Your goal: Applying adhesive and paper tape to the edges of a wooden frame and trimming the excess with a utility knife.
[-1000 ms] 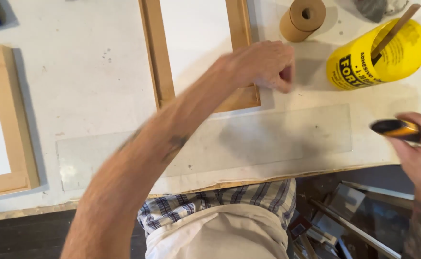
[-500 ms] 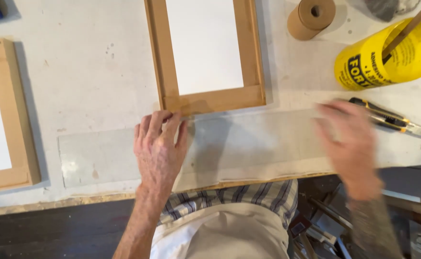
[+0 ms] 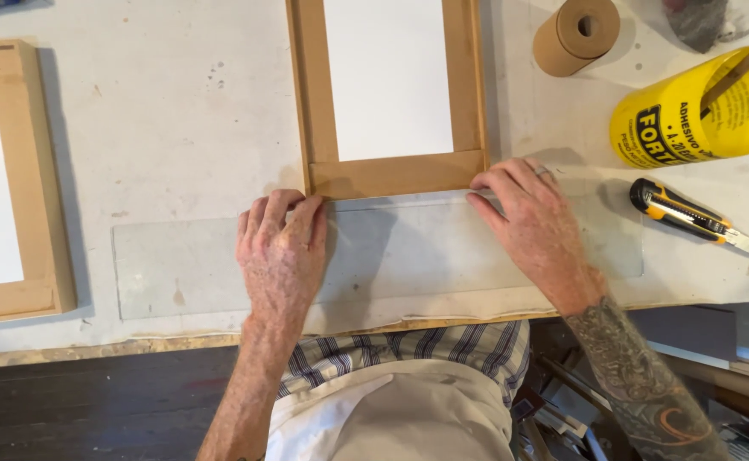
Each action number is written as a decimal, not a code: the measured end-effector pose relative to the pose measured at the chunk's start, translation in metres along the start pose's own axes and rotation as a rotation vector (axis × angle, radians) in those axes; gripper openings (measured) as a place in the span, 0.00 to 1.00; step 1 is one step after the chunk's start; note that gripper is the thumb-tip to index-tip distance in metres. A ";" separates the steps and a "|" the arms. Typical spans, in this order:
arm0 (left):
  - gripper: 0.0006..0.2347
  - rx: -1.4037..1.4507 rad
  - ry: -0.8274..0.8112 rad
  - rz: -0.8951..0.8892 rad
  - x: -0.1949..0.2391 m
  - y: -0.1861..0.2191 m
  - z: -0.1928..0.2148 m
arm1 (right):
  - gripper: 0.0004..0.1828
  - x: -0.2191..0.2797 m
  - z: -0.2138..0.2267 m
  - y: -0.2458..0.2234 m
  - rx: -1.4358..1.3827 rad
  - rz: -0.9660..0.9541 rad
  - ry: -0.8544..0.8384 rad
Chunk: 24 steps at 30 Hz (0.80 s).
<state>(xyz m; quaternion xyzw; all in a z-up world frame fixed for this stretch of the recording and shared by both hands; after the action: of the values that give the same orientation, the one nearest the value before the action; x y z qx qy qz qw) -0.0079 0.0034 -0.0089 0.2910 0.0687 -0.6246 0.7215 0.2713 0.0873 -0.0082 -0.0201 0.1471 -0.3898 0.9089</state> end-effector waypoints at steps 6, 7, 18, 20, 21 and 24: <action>0.06 0.059 -0.032 0.023 0.005 -0.020 -0.007 | 0.04 -0.014 0.014 -0.010 0.009 -0.004 -0.139; 0.06 0.056 -0.028 0.030 0.002 -0.019 -0.005 | 0.04 -0.016 0.013 -0.011 0.009 0.005 -0.139; 0.05 0.142 0.003 0.063 0.011 -0.025 -0.020 | 0.05 -0.040 -0.007 -0.052 -0.028 0.026 -0.174; 0.05 0.142 -0.019 0.066 0.006 -0.023 -0.011 | 0.08 -0.045 -0.028 -0.066 -0.039 0.072 -0.149; 0.05 0.150 -0.044 0.063 0.003 -0.022 -0.008 | 0.12 -0.046 -0.038 -0.073 -0.045 0.108 -0.124; 0.05 0.178 -0.063 0.094 0.003 -0.024 -0.011 | 0.14 -0.074 -0.049 -0.118 -0.055 0.137 -0.101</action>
<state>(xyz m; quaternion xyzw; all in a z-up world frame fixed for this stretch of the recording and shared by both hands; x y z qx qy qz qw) -0.0267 0.0053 -0.0277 0.3370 -0.0235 -0.6027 0.7229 0.1263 0.0626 -0.0183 -0.0544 0.1127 -0.3210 0.9388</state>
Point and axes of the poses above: each hand's wrist, its own x-axis away from the middle knuckle, its own z-axis out of the back of the hand, y = z × x, the point moved 4 cm from there along -x, towards the middle knuckle, and after that the axes turned 7 degrees about z, right-handed, at the moved point
